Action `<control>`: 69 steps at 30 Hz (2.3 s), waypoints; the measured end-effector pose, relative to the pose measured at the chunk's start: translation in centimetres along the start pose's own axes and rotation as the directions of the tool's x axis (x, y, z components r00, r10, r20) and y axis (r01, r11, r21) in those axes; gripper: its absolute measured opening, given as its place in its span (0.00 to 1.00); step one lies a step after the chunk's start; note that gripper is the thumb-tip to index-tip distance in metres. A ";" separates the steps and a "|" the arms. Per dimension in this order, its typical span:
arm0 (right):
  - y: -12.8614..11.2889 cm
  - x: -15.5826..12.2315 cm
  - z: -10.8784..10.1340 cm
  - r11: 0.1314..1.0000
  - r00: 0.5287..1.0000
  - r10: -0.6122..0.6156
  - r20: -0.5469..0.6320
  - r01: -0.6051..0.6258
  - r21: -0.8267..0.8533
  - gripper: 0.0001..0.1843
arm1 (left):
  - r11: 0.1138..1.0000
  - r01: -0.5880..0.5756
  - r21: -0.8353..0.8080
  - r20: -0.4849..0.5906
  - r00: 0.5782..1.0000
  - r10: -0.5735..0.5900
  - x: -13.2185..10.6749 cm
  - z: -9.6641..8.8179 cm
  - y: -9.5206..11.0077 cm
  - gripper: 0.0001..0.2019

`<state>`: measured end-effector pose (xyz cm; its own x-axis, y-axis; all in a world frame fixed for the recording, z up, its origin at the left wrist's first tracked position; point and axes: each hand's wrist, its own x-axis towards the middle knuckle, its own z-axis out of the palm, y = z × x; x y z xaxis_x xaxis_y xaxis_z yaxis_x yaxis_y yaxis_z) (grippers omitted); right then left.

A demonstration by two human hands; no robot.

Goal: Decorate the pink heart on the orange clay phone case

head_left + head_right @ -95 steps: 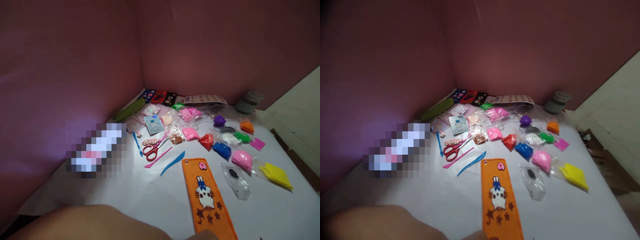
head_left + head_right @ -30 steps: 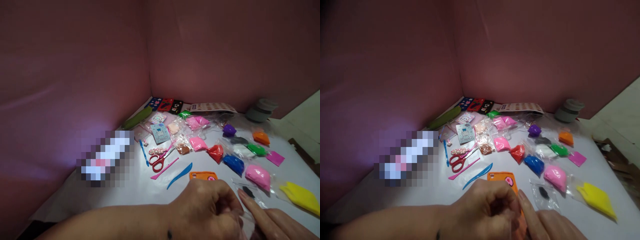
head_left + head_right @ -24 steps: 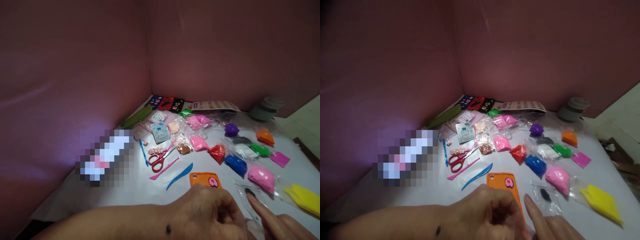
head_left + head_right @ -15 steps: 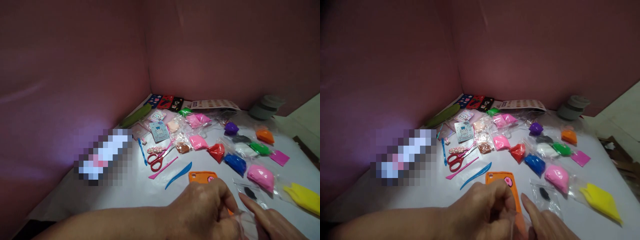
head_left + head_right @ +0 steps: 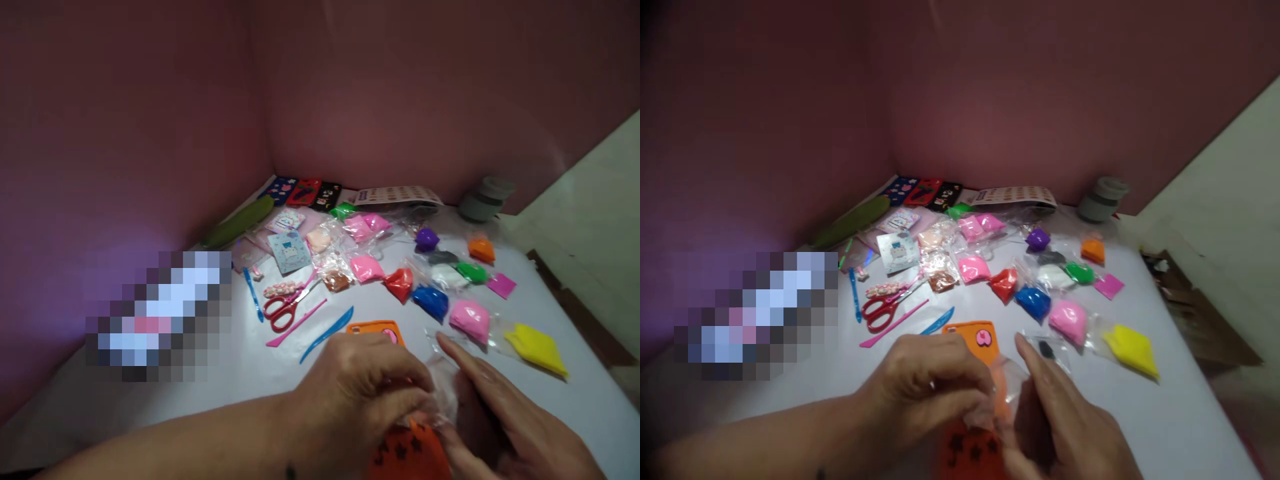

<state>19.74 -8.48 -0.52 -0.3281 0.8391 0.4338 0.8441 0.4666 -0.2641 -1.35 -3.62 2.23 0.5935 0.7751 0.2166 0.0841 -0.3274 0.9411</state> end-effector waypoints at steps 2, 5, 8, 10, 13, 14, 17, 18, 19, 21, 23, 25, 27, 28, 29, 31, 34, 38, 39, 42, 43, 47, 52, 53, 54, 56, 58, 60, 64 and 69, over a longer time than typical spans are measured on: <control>-0.7 0.6 -0.3 0.997 0.997 -0.033 0.066 0.029 0.066 0.35 | 0.983 -0.100 0.156 0.037 0.995 0.096 0.0 -0.2 -0.2 0.07; -1.4 0.9 -0.2 0.991 0.997 -0.052 0.050 0.045 0.129 0.35 | 0.947 -0.210 0.245 0.126 0.975 0.184 0.1 -0.2 -0.4 0.09; -1.8 1.0 -0.5 0.969 0.998 -0.028 0.060 0.013 0.245 0.37 | 0.959 -0.175 0.222 0.147 0.979 0.144 0.1 0.0 -0.2 0.09; -2.0 1.3 -1.3 0.906 0.991 0.006 0.132 -0.061 0.418 0.38 | 0.981 -0.079 0.176 0.133 0.990 0.056 0.1 0.1 -0.1 0.10; -2.2 1.9 -2.6 0.722 0.947 0.051 0.317 -0.255 0.644 0.27 | 0.995 0.016 0.102 0.107 0.994 -0.027 0.0 0.2 -0.1 0.10; -2.2 2.0 -2.9 0.652 0.920 0.067 0.386 -0.333 0.681 0.23 | 0.997 0.035 0.074 0.100 0.994 -0.042 -0.1 0.2 -0.1 0.10; -2.0 2.0 -3.1 0.464 0.834 0.098 0.544 -0.521 0.716 0.21 | 0.992 0.124 -0.015 0.107 0.987 -0.122 -0.1 0.2 -0.1 0.09; -1.9 1.9 -2.9 0.410 0.807 0.102 0.582 -0.567 0.714 0.22 | 0.986 0.163 -0.043 0.114 0.981 -0.157 -0.1 0.2 -0.1 0.09; -1.8 1.8 -2.7 0.363 0.783 0.102 0.613 -0.604 0.710 0.24 | 0.978 0.200 -0.065 0.125 0.974 -0.191 -0.1 0.2 -0.1 0.08; -1.6 1.7 -2.3 0.301 0.741 0.106 0.663 -0.660 0.689 0.29 | 0.958 0.266 -0.105 0.146 0.957 -0.250 0.0 0.4 -0.1 0.07; -1.7 1.8 -2.3 0.298 0.719 0.117 0.686 -0.684 0.666 0.33 | 0.936 0.312 -0.164 0.161 0.945 -0.286 -0.1 0.6 -0.1 0.07; -2.0 2.0 -2.4 0.331 0.726 0.119 0.678 -0.673 0.662 0.33 | 0.917 0.338 -0.210 0.165 0.937 -0.307 -0.1 0.8 0.0 0.07; -2.3 2.2 -2.6 0.352 0.734 0.097 0.672 -0.657 0.667 0.33 | 0.906 0.360 -0.222 0.174 0.929 -0.326 -0.1 1.0 0.1 0.08; -2.5 2.3 -2.7 0.353 0.733 0.087 0.675 -0.656 0.666 0.32 | 0.903 0.370 -0.216 0.172 0.925 -0.338 -0.1 1.0 0.1 0.09; -2.6 2.3 -2.7 0.346 0.725 0.081 0.683 -0.664 0.663 0.32 | 0.904 0.376 -0.205 0.166 0.923 -0.347 -0.1 1.1 0.2 0.09; -2.6 2.4 -2.7 0.316 0.713 0.077 0.697 -0.681 0.661 0.32 | 0.923 0.346 -0.171 0.145 0.935 -0.323 -0.1 1.1 0.3 0.10; -2.5 2.4 -2.6 0.255 0.701 0.080 0.709 -0.702 0.665 0.31 | 0.957 0.266 -0.118 0.121 0.960 -0.252 0.0 1.0 0.3 0.10; -2.3 2.2 -2.6 0.204 0.694 0.082 0.715 -0.714 0.670 0.34 | 0.955 0.272 -0.117 0.138 0.957 -0.256 0.0 0.8 0.2 0.09; -2.3 2.2 -2.6 0.203 0.697 0.079 0.713 -0.711 0.673 0.35 | 0.954 0.282 -0.103 0.149 0.953 -0.266 -0.1 0.8 0.2 0.08; -2.4 2.0 -2.3 0.202 0.714 0.067 0.697 -0.694 0.691 0.36 | 0.957 0.286 -0.046 0.166 0.947 -0.275 -0.2 0.8 0.1 0.10; -2.4 1.9 -2.2 0.193 0.722 0.064 0.689 -0.686 0.702 0.35 | 0.958 0.284 -0.037 0.168 0.947 -0.274 -0.2 0.8 0.1 0.11; -2.4 1.7 -2.0 0.147 0.745 0.069 0.663 -0.665 0.732 0.34 | 0.958 0.285 -0.027 0.151 0.949 -0.278 -0.2 0.9 0.2 0.10; -2.3 1.8 -2.5 0.110 0.748 0.086 0.658 -0.664 0.740 0.33 | 0.944 0.317 -0.089 0.186 0.937 -0.297 0.3 0.4 0.6 0.07; -2.3 1.9 -2.5 0.091 0.745 0.085 0.662 -0.667 0.739 0.32 | 0.934 0.338 -0.112 0.206 0.928 -0.311 0.4 0.2 0.7 0.08; -2.3 1.9 -2.6 0.062 0.739 0.081 0.669 -0.673 0.737 0.32 | 0.926 0.354 -0.129 0.223 0.920 -0.321 0.5 0.1 0.7 0.08; -2.3 2.1 -2.6 -0.024 0.721 0.068 0.690 -0.690 0.723 0.28 | 0.929 0.349 -0.126 0.234 0.920 -0.314 0.5 -0.1 0.8 0.09; -2.3 2.3 -2.4 -0.091 0.711 0.045 0.701 -0.696 0.712 0.20 | 0.952 0.296 -0.081 0.196 0.941 -0.276 0.5 -0.2 0.7 0.10; -2.2 2.4 -2.3 -0.103 0.703 0.032 0.711 -0.705 0.702 0.13 | 0.972 0.233 -0.021 0.170 0.959 -0.226 0.3 -0.1 0.6 0.10; -2.0 2.5 -2.0 -0.129 0.607 0.067 0.791 -0.781 0.611 0.13 | 0.984 0.174 0.031 0.151 0.973 -0.177 0.0 0.3 0.6 0.09; -1.6 2.2 -1.8 -0.114 0.589 0.121 0.799 -0.791 0.601 0.13 | 0.869 0.403 -0.288 0.081 0.914 -0.397 0.6 -0.4 0.7 0.07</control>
<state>18.36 -7.86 2.42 -0.4300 0.7741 -0.4646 -0.0911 -0.5492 -0.8307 -1.23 -3.23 3.14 0.5737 0.7951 -0.1967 0.0820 0.1832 0.9797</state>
